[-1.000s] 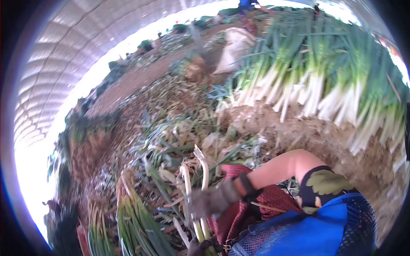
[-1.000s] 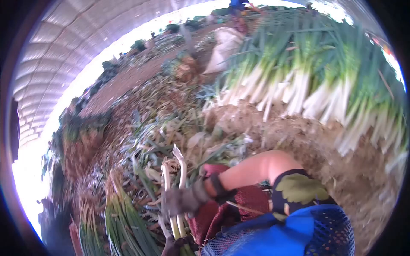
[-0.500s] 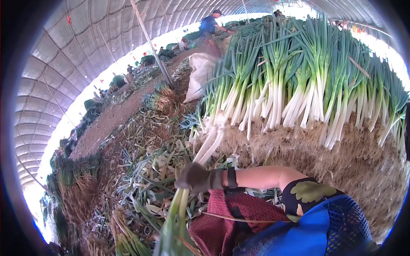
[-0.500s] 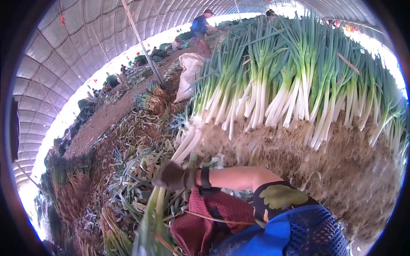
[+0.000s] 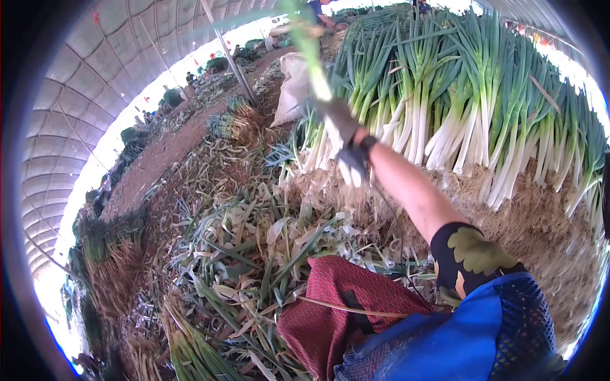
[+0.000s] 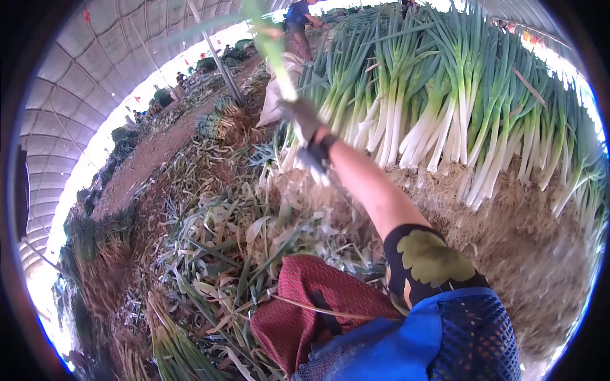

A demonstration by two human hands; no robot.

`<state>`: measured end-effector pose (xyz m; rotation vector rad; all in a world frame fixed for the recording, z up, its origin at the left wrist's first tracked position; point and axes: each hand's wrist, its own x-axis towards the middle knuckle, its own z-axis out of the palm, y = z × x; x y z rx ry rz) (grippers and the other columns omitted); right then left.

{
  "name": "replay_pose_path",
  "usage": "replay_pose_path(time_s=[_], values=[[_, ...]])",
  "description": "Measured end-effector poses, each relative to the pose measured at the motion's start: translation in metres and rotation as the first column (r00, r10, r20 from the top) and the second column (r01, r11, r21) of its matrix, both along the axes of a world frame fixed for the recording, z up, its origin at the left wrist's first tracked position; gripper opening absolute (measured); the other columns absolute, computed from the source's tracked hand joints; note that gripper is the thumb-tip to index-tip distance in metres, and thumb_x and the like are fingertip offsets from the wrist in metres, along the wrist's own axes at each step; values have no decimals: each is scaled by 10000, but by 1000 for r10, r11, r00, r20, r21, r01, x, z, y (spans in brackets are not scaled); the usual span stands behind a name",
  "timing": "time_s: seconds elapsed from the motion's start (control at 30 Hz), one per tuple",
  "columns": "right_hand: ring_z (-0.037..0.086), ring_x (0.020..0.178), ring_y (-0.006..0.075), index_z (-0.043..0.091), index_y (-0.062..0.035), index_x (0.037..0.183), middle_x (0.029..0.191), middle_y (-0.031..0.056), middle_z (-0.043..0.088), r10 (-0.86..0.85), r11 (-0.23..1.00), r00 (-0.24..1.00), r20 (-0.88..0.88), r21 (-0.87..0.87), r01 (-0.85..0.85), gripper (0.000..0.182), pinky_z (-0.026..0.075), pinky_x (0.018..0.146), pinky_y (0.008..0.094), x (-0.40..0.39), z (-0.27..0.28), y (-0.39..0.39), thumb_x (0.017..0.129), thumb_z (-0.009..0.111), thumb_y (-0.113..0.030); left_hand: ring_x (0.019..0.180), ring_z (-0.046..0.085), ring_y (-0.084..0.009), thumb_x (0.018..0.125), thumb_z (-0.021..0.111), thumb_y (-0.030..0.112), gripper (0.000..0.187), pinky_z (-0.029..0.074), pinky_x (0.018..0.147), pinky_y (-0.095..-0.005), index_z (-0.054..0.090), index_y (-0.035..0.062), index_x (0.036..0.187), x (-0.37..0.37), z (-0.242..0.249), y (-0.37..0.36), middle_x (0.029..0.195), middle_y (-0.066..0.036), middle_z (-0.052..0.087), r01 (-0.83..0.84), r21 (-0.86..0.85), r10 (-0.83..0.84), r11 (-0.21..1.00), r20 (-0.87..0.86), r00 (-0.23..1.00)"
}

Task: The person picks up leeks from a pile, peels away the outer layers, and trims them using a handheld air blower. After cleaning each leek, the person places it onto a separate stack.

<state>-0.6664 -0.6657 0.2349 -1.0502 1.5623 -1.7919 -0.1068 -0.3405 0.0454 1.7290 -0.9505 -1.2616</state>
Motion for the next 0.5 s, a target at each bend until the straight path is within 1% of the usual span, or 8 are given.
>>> replay_pose_path(time_s=[0.03, 0.1, 0.17, 0.27, 0.33, 0.4, 0.43, 0.5], values=[[660, 730, 180, 641, 23, 1131, 857, 103, 711, -31, 996, 987, -156, -82, 18, 490, 555, 686, 308, -43, -7, -8, 835, 772, -344, 810, 613, -117, 876, 696, 84, 313, 499, 689, -245, 627, 17, 1174, 5, -5, 1, 970, -26, 645, -18, 1, 18, 1000, 10, 1000], [672, 749, 250, 649, 43, 1077, 849, 129, 706, -327, 944, 841, -430, -101, 315, 521, 544, 731, 347, -157, -73, -57, 825, 748, -402, 816, 611, -112, 875, 699, 88, 312, 493, 696, -240, 630, 17, 1170, 18, -18, 7, 971, -21, 645, -51, 4, 51, 999, 19, 999], [674, 820, 321, 649, 48, 1072, 911, 160, 704, -394, 863, 777, -491, 93, 496, 531, 531, 781, 370, -115, -28, 30, 830, 717, -420, 822, 609, -107, 874, 702, 93, 310, 488, 702, -236, 633, 16, 1166, 32, -36, 16, 973, -17, 645, -85, 2, 85, 996, 21, 996], [664, 927, 278, 656, 9, 1063, 1054, 174, 685, -70, 981, 825, -561, 110, 158, 413, 530, 785, 373, -94, -49, 50, 906, 637, -373, 831, 606, -100, 873, 706, 100, 307, 481, 712, -230, 637, 15, 1161, 62, -68, 37, 975, -9, 645, -111, -7, 111, 994, 12, 994], [673, 916, 201, 599, -49, 1311, 1105, 119, 687, 263, 948, 824, -501, 292, -125, 543, 523, 857, 311, -42, -67, 76, 936, 657, -437, 836, 604, -96, 873, 709, 104, 306, 475, 718, -226, 640, 14, 1157, 96, -101, 57, 977, -4, 645, -66, -62, 64, 996, -47, 997], [678, 962, 234, 621, -87, 1301, 1145, 108, 697, 484, 875, 529, -697, 394, -283, 520, 517, 928, 360, 11, -101, 87, 931, 662, -450, 842, 602, -91, 872, 711, 109, 305, 470, 724, -222, 642, 13, 1153, 121, -129, 77, 978, 0, 645, -11, -122, -2, 992, -107, 994], [681, 934, 233, 643, -108, 1268, 1094, 109, 703, 529, 838, 521, -670, 315, -446, 470, 526, 911, 353, 40, -135, 95, 935, 656, -440, 835, 598, -90, 870, 704, 91, 284, 466, 721, -221, 642, 14, 1136, 92, -112, 74, 964, 5, 641, -99, -105, 95, 989, -47, 994], [682, 894, 266, 658, -124, 1232, 962, 118, 697, 746, 648, 302, -593, 543, -534, 443, 541, 824, 400, 113, -150, 122, 905, 665, -422, 805, 587, -82, 860, 695, 55, 285, 461, 705, -220, 640, 15, 1137, 37, -68, 64, 947, 11, 636, -196, -49, 198, 979, 24, 980]])
